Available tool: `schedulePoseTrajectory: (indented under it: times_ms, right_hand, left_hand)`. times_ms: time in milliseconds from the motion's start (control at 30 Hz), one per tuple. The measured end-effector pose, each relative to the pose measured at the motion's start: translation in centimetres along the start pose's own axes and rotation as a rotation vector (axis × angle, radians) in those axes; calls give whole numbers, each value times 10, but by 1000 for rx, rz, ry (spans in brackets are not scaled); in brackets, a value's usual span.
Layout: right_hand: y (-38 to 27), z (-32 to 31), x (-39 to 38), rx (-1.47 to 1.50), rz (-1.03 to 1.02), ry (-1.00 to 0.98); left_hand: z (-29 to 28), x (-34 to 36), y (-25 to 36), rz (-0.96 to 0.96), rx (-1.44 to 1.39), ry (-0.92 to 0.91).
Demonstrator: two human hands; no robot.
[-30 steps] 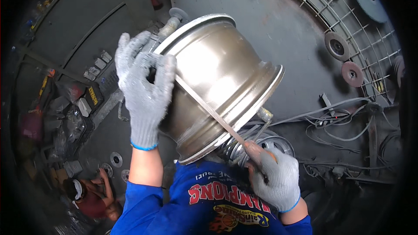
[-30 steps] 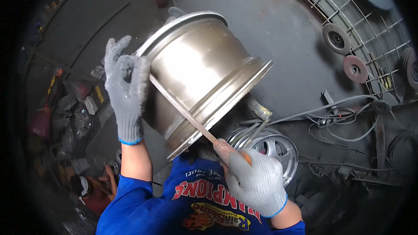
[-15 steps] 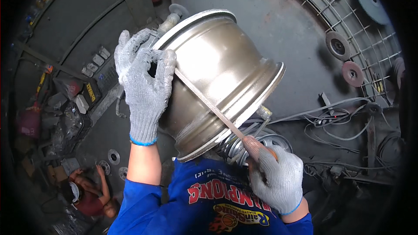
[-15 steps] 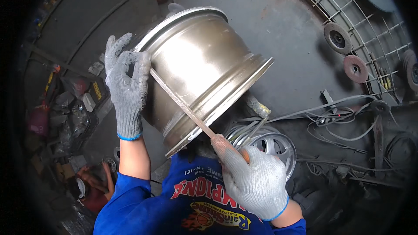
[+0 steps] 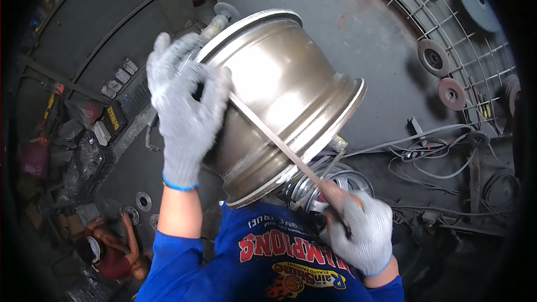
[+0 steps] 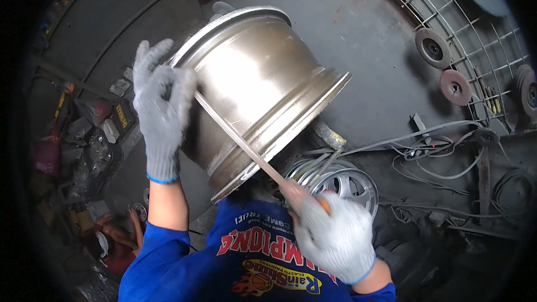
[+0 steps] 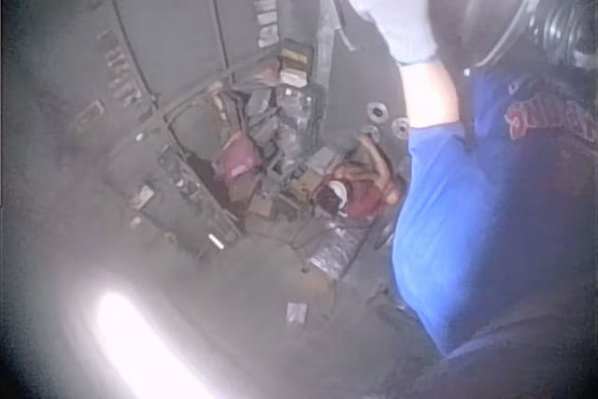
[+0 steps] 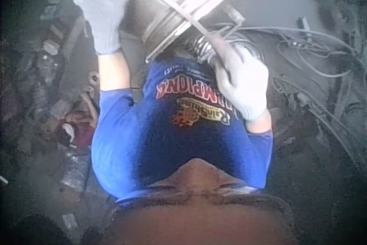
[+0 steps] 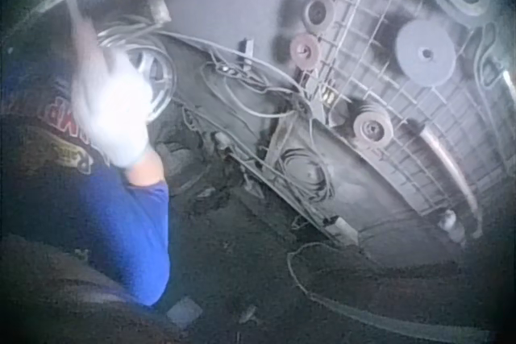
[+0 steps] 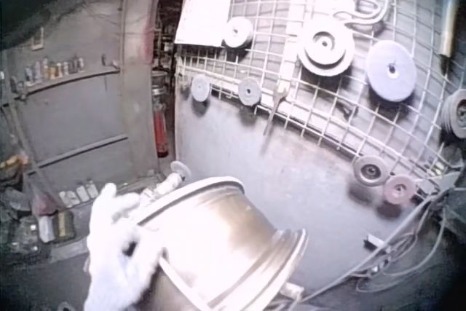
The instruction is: The person uses a hand file to smooth the edges and surfaces of a car wheel rim, turning and repositioning the wheel by hand to reach different sections.
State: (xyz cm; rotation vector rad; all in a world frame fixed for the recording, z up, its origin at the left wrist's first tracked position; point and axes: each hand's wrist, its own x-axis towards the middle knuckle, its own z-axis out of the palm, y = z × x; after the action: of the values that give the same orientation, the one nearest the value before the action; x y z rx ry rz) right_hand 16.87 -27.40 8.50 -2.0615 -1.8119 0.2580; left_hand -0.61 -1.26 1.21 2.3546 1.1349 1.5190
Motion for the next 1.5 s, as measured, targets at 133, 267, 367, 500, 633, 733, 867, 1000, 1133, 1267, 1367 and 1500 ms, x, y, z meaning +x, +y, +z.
schedulePoseTrajectory:
  times_ms: [133, 267, 367, 500, 633, 733, 867, 1000, 1133, 1267, 1367, 1500]
  right_hand:
    - [-1, -2, -4, 11, 4, -45]
    - [5, -20, -58, 12, 28, -30]
    - [-2, -26, -67, -41, 47, -32]
    - [0, -7, -19, -26, 1, 20]
    - [-9, -5, 3, 58, 53, -62]
    - [-1, -22, -32, 7, 75, -109]
    - [-2, -33, -72, -26, 70, -64]
    - [5, -24, -36, -69, -13, -60]
    - [5, -2, 7, 32, -22, -40]
    - [5, -18, -18, -11, -21, -57]
    - [2, -38, -64, -42, 83, -82]
    - [-1, -39, -57, 0, 114, -118]
  left_hand:
    - [0, 0, 2, -48, -43, 32]
    - [-8, -24, 44, 99, -167, -140]
    - [-8, -26, 46, 136, -145, -193]
    - [6, 1, 10, 98, -46, -20]
    - [2, 10, -2, 35, -24, 33]
    - [-1, -7, 26, 142, -92, -39]
    - [-10, -25, 52, 183, -126, -175]
    - [1, -6, 24, 187, -96, -45]
    - [5, 5, -4, 98, 42, 10]
    - [-3, -7, 22, 109, -35, -23]
    - [-1, -25, 55, 153, -84, -89]
    - [4, -23, 46, 162, -80, -62]
